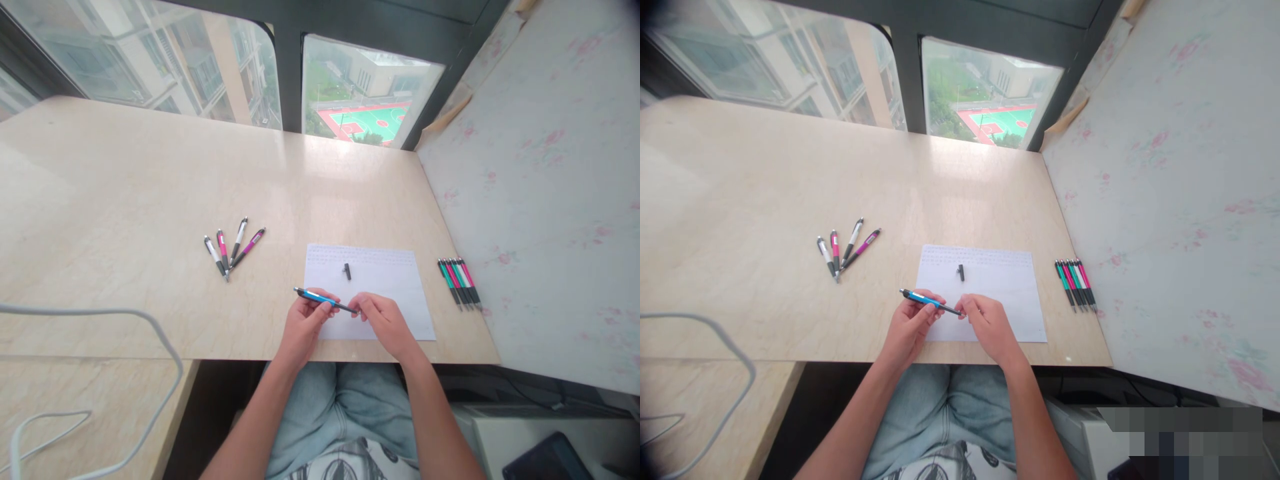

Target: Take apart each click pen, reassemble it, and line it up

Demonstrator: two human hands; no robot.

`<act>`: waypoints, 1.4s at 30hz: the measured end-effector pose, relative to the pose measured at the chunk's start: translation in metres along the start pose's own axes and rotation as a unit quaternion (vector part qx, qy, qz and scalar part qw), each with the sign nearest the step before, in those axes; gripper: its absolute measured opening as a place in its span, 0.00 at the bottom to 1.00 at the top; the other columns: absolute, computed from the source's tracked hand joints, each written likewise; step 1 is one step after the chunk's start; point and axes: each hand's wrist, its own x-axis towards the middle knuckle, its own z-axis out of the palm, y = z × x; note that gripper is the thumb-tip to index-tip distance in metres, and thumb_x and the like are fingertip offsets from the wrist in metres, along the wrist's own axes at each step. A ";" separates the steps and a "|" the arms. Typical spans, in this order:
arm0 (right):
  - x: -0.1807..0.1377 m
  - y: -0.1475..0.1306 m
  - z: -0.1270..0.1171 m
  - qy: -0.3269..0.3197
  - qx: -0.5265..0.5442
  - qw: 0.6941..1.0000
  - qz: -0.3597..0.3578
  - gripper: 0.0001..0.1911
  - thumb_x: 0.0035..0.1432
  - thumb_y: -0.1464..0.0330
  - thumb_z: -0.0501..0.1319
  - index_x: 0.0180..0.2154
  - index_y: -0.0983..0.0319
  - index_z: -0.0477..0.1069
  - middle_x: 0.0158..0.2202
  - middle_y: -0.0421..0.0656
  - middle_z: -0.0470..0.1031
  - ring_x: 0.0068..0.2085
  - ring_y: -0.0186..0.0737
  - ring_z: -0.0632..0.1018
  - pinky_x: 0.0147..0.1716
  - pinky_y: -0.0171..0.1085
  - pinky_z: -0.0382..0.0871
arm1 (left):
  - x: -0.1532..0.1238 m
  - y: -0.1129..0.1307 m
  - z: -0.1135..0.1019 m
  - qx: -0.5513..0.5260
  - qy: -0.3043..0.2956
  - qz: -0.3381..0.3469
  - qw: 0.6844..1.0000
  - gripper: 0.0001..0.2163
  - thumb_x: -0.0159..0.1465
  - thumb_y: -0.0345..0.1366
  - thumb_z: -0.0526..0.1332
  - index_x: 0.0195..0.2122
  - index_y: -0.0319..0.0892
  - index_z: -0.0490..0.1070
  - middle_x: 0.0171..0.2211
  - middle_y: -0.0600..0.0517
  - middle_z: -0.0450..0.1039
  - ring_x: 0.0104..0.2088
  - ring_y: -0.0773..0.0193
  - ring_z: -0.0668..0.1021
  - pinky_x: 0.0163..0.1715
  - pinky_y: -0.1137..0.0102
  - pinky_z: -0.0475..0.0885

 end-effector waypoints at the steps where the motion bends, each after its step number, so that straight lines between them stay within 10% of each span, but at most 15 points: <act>1: -0.005 0.000 0.001 -0.010 0.003 1.000 0.000 0.23 0.69 0.57 0.51 0.30 0.61 0.77 0.28 0.42 0.78 0.31 0.38 0.75 0.33 0.35 0.66 | 0.000 0.000 0.000 0.007 -0.001 0.002 1.000 0.09 0.58 0.34 0.70 0.38 0.41 0.76 0.37 0.49 0.79 0.34 0.66 0.78 0.40 0.69 0.71; 15: -0.026 0.000 0.005 -0.032 0.058 0.998 -0.021 0.18 0.67 0.61 0.55 0.31 0.62 0.78 0.29 0.41 0.78 0.32 0.37 0.76 0.33 0.34 0.66 | -0.003 -0.001 -0.003 0.108 -0.037 0.046 0.992 0.07 0.59 0.36 0.69 0.37 0.40 0.79 0.36 0.48 0.79 0.31 0.65 0.76 0.37 0.68 0.71; 25: -0.034 0.003 0.017 0.102 -0.010 0.991 -0.090 0.05 0.60 0.66 0.63 0.33 0.60 0.74 0.31 0.41 0.76 0.31 0.38 0.73 0.30 0.35 0.66 | -0.004 0.000 0.000 0.115 -0.028 0.049 0.992 0.06 0.57 0.36 0.71 0.33 0.40 0.79 0.32 0.48 0.80 0.28 0.65 0.76 0.33 0.69 0.71; 42: -0.031 -0.002 0.008 0.070 0.033 0.996 -0.052 0.13 0.65 0.60 0.57 0.34 0.60 0.75 0.29 0.42 0.78 0.33 0.39 0.77 0.30 0.35 0.69 | -0.006 0.006 0.003 0.084 -0.034 0.024 0.996 0.08 0.55 0.36 0.72 0.33 0.39 0.79 0.33 0.47 0.80 0.30 0.65 0.78 0.35 0.70 0.73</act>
